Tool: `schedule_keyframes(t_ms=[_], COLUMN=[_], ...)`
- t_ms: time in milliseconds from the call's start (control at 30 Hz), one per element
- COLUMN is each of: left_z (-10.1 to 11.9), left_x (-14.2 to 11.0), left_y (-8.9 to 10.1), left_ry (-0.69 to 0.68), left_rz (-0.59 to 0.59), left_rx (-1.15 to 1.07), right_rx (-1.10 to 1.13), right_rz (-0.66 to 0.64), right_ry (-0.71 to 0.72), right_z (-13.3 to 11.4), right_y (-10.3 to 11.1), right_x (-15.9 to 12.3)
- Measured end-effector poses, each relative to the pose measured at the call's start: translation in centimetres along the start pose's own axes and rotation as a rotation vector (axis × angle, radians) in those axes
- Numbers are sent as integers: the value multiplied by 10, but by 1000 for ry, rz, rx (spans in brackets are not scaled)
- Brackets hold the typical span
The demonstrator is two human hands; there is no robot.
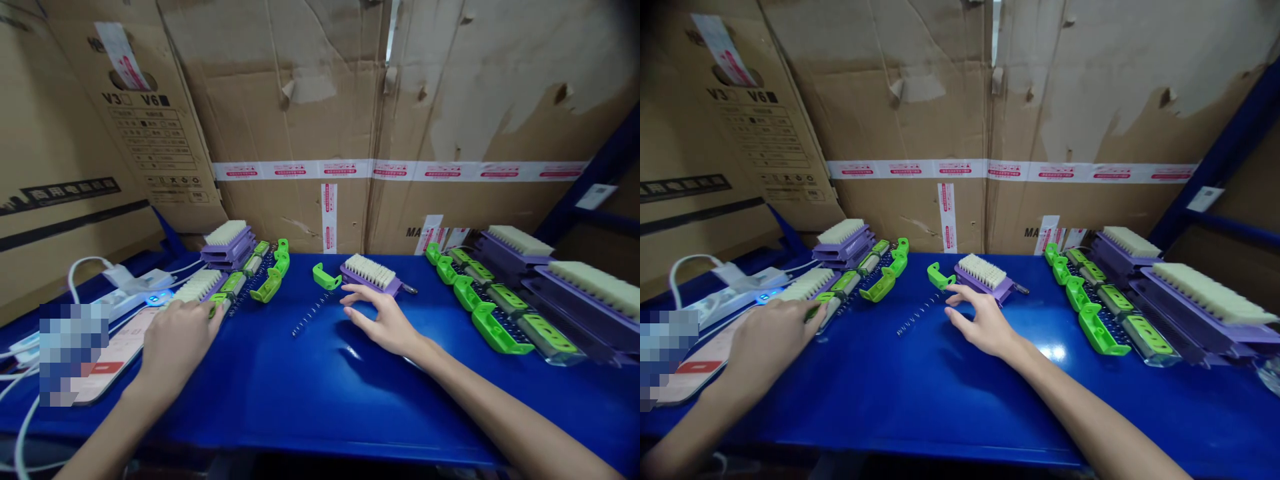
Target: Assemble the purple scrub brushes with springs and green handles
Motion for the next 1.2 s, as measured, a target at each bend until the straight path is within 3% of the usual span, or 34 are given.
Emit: schedule_keyframes(t_ms=[133, 633, 800, 967, 1067, 1200], left_z=[1, -3, 5, 40, 75, 126], left_x=[0, -2, 2, 24, 40, 63], left_y=[-9, -19, -14, -5, -1, -1], left_ry=[-41, -58, -42, -253, -463, -624], left_rz=[-55, 23, 66, 76, 58, 37], left_rx=[12, 10, -74, -251, -362, -430], right_rx=[-15, -163, -201, -277, -296, -323], right_rz=[-23, -117, -134, -138, -137, -148], right_ry=[-28, -5, 14, 61, 70, 87], right_z=[3, 15, 18, 20, 21, 20], right_y=[-3, -8, -10, -13, -13, -15], right_x=[0, -4, -5, -6, -6, -7])
Point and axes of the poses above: each hand's wrist, its own x-axis towards the middle knuckle, its own y-axis out of the back of the hand, z = x × y, the point moved 6 cm from there along x, towards the middle knuckle, and after that the axes turned 7 degrees about -x, right-handed, at the moved point
